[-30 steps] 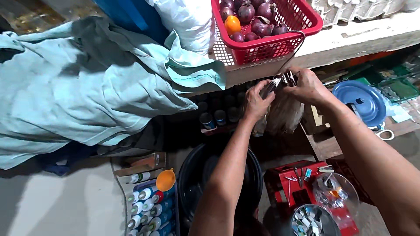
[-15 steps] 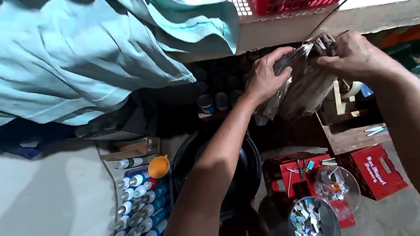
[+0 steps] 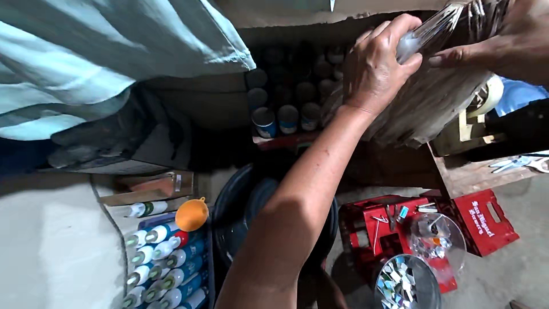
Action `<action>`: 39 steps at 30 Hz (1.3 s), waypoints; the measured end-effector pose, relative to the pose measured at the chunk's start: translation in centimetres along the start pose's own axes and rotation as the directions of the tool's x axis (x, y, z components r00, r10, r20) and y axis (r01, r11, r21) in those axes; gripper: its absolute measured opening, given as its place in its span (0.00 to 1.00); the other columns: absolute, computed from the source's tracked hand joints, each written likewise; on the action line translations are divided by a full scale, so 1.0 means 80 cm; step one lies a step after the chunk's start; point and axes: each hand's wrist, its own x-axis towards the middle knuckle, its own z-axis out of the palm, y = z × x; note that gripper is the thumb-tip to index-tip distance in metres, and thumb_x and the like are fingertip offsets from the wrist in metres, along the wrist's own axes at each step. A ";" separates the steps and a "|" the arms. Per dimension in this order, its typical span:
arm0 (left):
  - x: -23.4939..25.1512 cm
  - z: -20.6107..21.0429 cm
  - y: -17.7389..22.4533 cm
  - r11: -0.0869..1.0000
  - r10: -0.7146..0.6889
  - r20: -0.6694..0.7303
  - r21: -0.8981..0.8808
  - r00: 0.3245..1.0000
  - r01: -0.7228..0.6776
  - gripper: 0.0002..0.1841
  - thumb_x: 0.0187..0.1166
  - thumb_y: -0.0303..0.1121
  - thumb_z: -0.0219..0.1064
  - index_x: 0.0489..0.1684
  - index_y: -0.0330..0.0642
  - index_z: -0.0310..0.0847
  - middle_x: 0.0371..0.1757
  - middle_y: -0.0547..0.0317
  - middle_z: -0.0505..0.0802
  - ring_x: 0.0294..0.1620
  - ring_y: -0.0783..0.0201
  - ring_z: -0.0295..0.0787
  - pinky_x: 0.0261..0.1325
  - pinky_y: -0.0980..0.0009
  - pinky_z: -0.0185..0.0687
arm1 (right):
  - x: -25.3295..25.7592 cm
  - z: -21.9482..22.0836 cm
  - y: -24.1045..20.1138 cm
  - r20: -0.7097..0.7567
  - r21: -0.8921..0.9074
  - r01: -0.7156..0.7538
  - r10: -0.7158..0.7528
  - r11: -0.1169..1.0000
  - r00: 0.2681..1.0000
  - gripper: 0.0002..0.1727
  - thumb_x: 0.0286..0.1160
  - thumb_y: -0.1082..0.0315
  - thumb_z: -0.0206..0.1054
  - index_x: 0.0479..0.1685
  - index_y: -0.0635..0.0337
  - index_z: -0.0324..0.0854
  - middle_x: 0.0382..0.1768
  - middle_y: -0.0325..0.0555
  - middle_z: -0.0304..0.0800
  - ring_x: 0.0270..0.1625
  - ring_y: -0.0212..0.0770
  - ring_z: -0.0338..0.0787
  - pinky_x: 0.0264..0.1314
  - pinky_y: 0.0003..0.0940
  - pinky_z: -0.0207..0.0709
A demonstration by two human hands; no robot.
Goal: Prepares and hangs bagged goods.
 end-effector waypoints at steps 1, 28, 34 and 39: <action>0.000 0.000 0.001 1.000 0.003 -0.003 0.005 1.000 -0.003 0.16 0.62 0.30 0.78 0.49 0.40 0.94 0.44 0.54 0.97 0.49 0.59 0.93 0.57 0.61 0.82 | 0.002 0.001 0.006 -0.013 0.009 0.003 -0.003 1.000 1.000 0.26 0.47 0.42 0.83 0.41 0.47 0.86 0.34 0.30 0.88 0.36 0.20 0.88 0.43 0.31 0.85; 0.004 -0.011 -0.007 0.999 0.033 0.100 0.022 0.994 -0.036 0.21 0.65 0.36 0.78 0.58 0.43 0.92 0.52 0.54 0.96 0.55 0.59 0.91 0.62 0.62 0.80 | 0.014 -0.010 0.050 0.015 0.055 0.141 -0.142 0.989 0.990 0.20 0.53 0.38 0.80 0.36 0.39 0.86 0.30 0.22 0.88 0.33 0.16 0.88 0.35 0.24 0.86; -0.004 0.009 -0.018 0.965 0.253 -0.158 0.109 0.955 -0.237 0.15 0.60 0.26 0.79 0.46 0.36 0.90 0.49 0.44 0.92 0.57 0.50 0.88 0.62 0.63 0.80 | 0.017 -0.012 0.057 -0.005 0.017 0.134 -0.134 0.991 0.991 0.20 0.55 0.37 0.78 0.32 0.39 0.84 0.27 0.22 0.87 0.29 0.16 0.86 0.31 0.25 0.84; -0.009 0.023 -0.031 0.912 0.408 -0.207 0.129 0.889 -0.389 0.11 0.67 0.19 0.70 0.25 0.48 0.94 0.43 0.47 0.92 0.54 0.52 0.85 0.58 0.66 0.75 | 0.031 -0.015 0.079 0.016 0.003 0.171 -0.171 0.985 0.985 0.19 0.58 0.36 0.75 0.32 0.38 0.85 0.26 0.25 0.88 0.28 0.19 0.87 0.27 0.28 0.85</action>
